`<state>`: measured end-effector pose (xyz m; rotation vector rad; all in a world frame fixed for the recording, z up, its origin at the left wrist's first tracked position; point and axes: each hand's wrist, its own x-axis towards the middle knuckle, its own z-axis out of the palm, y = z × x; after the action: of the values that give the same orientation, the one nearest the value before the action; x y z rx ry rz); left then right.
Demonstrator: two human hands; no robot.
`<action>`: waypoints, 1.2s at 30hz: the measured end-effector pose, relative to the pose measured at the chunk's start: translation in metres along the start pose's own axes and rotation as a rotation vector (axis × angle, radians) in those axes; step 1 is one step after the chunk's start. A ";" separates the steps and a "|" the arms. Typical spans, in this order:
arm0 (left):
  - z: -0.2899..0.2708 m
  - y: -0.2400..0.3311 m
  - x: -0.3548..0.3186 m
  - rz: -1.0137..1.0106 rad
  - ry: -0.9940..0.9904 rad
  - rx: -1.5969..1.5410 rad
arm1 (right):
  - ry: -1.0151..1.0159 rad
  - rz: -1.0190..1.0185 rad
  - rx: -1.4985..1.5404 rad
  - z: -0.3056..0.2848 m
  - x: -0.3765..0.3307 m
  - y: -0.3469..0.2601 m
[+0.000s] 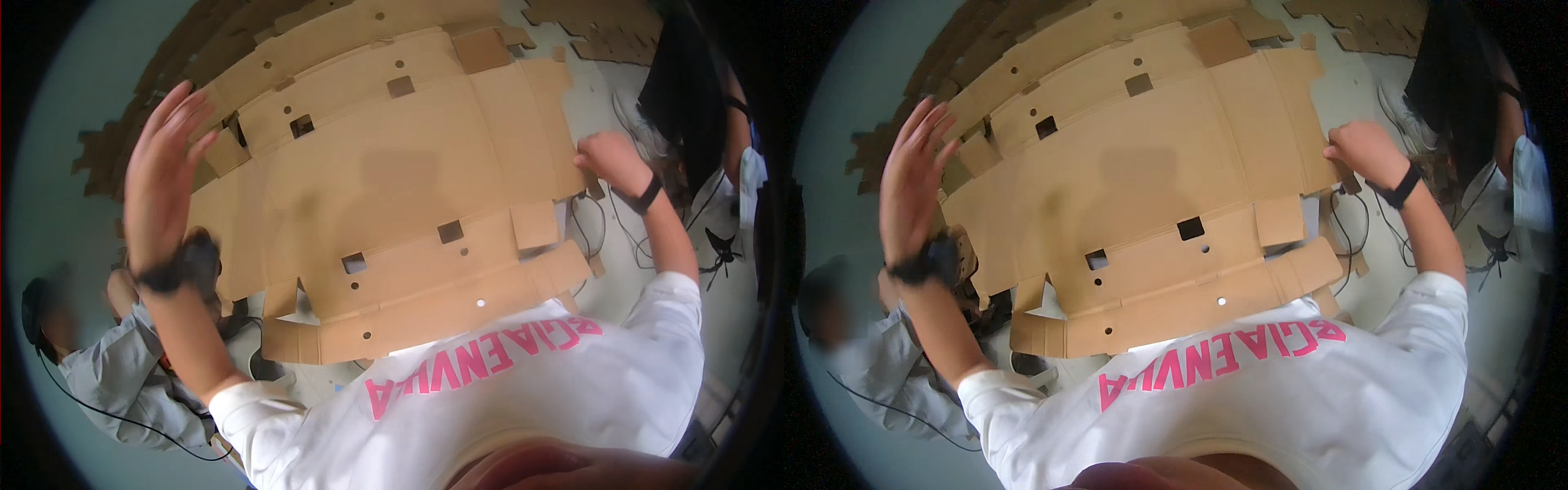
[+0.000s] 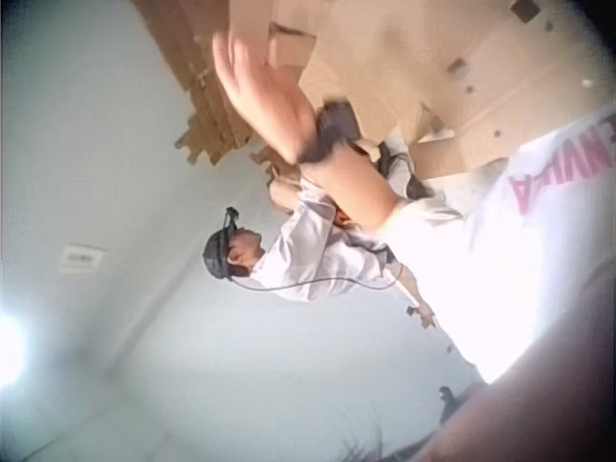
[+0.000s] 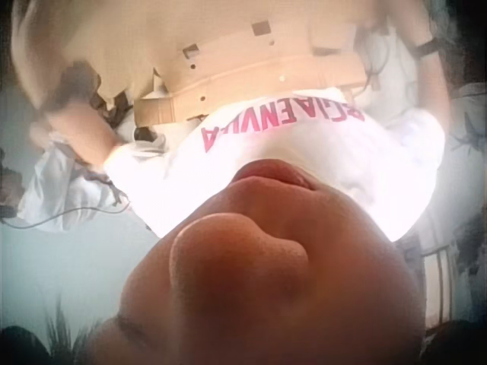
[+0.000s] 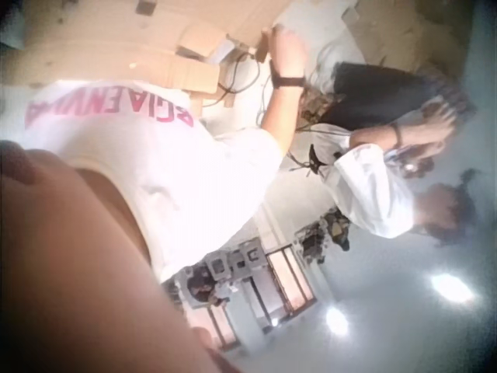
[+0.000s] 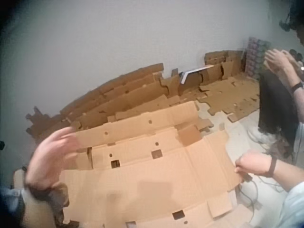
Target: Assemble cardboard shipping or storage boxes from flat components while sitting on the floor.
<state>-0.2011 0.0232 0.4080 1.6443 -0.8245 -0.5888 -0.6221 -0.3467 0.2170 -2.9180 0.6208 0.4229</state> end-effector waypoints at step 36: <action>-0.023 -0.062 -0.001 0.519 0.348 1.063 | 0.385 -0.368 0.111 -0.058 0.098 -0.066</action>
<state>-0.1717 0.0451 0.3529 2.2252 -1.3427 0.6134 -0.4950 -0.3343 0.2472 -2.9290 0.1249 -0.2124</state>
